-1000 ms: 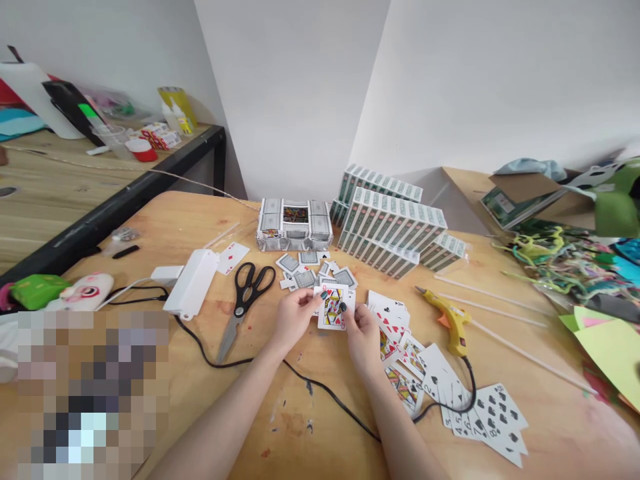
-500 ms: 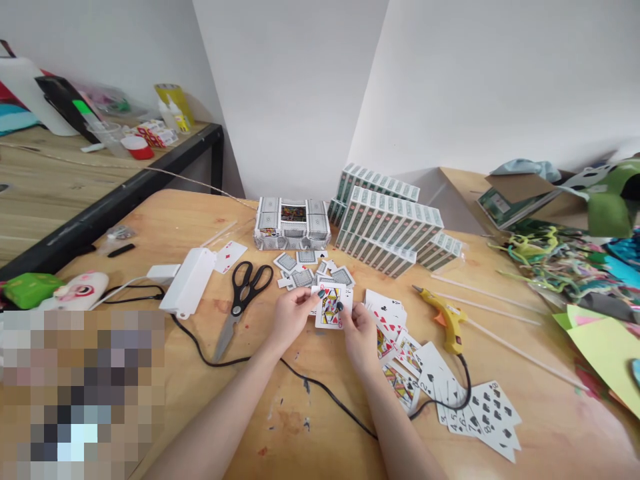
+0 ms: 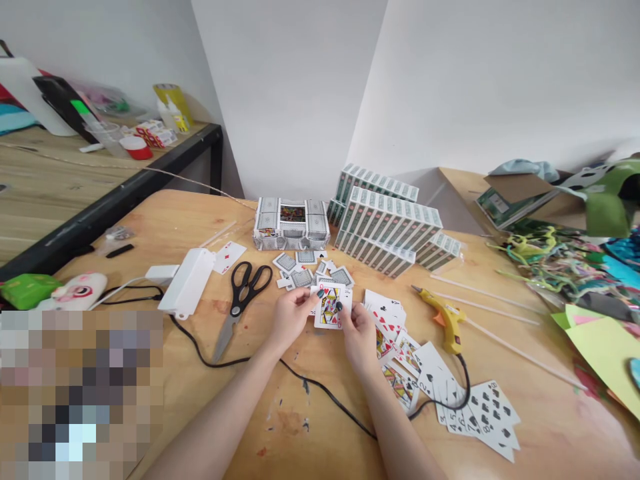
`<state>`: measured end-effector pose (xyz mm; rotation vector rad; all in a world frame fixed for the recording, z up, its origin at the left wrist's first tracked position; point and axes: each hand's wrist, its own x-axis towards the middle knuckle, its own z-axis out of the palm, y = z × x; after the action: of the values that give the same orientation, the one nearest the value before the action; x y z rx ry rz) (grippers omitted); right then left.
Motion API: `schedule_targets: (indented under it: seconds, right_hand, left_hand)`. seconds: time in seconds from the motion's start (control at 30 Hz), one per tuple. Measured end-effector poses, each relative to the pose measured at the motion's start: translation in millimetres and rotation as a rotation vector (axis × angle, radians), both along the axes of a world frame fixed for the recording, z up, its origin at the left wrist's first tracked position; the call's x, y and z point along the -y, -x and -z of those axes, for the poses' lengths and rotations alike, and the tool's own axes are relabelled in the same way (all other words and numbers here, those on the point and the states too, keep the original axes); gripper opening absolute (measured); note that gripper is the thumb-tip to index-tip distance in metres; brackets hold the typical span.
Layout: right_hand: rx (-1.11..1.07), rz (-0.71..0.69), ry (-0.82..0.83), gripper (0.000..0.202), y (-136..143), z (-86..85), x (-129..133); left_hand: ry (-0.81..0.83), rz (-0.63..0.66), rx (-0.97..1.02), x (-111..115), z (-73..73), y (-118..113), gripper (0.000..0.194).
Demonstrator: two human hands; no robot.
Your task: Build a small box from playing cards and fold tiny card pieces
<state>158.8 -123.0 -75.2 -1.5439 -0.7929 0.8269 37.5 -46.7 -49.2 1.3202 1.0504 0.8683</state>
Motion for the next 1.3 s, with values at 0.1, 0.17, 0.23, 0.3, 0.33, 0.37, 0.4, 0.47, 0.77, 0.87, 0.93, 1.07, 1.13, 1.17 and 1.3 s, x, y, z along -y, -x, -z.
schedule_targets:
  seconds: [0.1,0.17,0.23,0.3,0.33,0.37,0.4,0.47,0.77,0.87,0.93,1.07,1.13,1.17,1.3]
  right_hand:
    - [-0.053,-0.018,-0.001,0.029,1.4,-5.6,-0.1]
    - [-0.109,-0.043,-0.007,0.031,2.0,-10.8,-0.2]
    - [-0.164,-0.060,-0.017,0.031,2.3,-14.9,-0.4]
    - [-0.190,-0.067,-0.022,0.032,2.2,-16.7,-0.6]
    - [-0.190,-0.071,-0.018,0.033,2.0,-16.6,-0.8]
    - [-0.180,-0.071,-0.011,0.034,1.8,-16.0,-0.9]
    - [-0.164,-0.068,-0.004,0.035,1.6,-15.1,-0.9]
    - [-0.139,-0.058,0.002,0.036,0.9,-12.8,-0.8]
    - [-0.234,-0.154,-0.047,0.029,-4.5,-11.5,1.0]
    - [-0.223,-0.160,-0.037,0.032,-4.2,-14.5,0.6]
    - [-0.195,-0.141,-0.022,0.035,-3.7,-15.5,0.4]
    - [-0.194,-0.106,-0.009,0.034,-4.6,-13.0,0.4]
    - [-0.207,-0.103,-0.016,0.033,-5.4,-11.2,0.4]
    - [-0.210,-0.105,-0.019,0.033,-5.7,-10.6,0.3]
    - [-0.219,-0.112,-0.021,0.036,-5.6,-10.5,-0.3]
  left_hand:
    - [0.014,0.003,0.001,0.4,0.1,0.0,0.023]
    - [0.037,0.007,0.010,0.4,0.4,0.2,0.023]
    - [0.064,0.014,0.024,0.1,0.9,0.3,0.023]
    - [0.073,0.020,0.028,-0.3,1.6,0.6,0.024]
    - [0.069,0.021,0.025,-0.6,2.0,0.7,0.024]
    - [0.060,0.024,0.018,-0.8,2.4,0.9,0.025]
    - [0.049,0.026,0.008,-1.1,2.8,1.1,0.026]
    - [0.022,0.031,-0.013,-1.5,3.1,1.7,0.028]
    - [-0.005,0.050,-0.026,-2.2,-1.3,5.2,0.031]
    - [-0.010,0.065,-0.030,-2.9,-2.2,5.9,0.032]
    - [-0.015,0.066,-0.030,-4.0,-2.2,6.4,0.031]
    - [0.109,0.124,0.059,-8.5,-0.3,10.4,0.026]
    - [0.262,0.187,0.186,-11.7,1.2,14.5,0.025]
    - [0.341,0.215,0.244,-13.4,1.8,16.9,0.023]
    - [0.530,0.294,0.320,-18.7,2.7,25.5,0.026]
